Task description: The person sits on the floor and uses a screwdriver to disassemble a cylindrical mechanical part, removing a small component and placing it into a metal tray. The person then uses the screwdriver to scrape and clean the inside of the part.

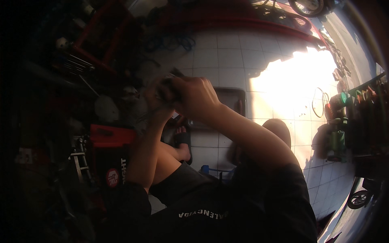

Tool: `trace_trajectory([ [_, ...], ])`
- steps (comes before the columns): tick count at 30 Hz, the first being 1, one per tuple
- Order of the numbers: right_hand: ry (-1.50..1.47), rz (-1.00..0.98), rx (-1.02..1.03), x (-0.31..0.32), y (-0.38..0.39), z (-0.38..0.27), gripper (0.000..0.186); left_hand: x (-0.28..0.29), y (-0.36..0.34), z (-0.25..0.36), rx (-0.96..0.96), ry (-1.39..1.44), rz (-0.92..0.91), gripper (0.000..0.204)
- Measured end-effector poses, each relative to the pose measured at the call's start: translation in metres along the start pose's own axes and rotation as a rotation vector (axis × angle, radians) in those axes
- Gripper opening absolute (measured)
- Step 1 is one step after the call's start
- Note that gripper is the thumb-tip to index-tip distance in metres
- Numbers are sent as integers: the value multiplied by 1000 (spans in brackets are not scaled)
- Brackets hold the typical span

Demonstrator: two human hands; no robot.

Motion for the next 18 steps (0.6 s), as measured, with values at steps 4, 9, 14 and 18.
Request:
trace_trajectory([
  [4, 206, -220, -7, -2, -4, 0, 20, -6, -11, 13, -31, -1, -88, 39],
  [9, 272, -276, 192, -3, 3, -9, 23, -12, -14, 24, -62, 90, -168, 36],
  [14, 229, -141, 175, -2, 11, -6, 22, -18, -10, 18, -35, 41, -205, 35],
  [18, 195, -94, 76, -5, 16, 2, 20, -15, -5, 13, 23, 10, -164, 32],
])
Point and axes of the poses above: each hand's wrist, its own y-axis away from the middle knuckle, its own x-axis out of the back of the hand, z = x × y, the point moved 10 cm from there along -y, towards the middle knuckle, and after that the axes turned 7 degrees about -y, right-handed, at the moved point
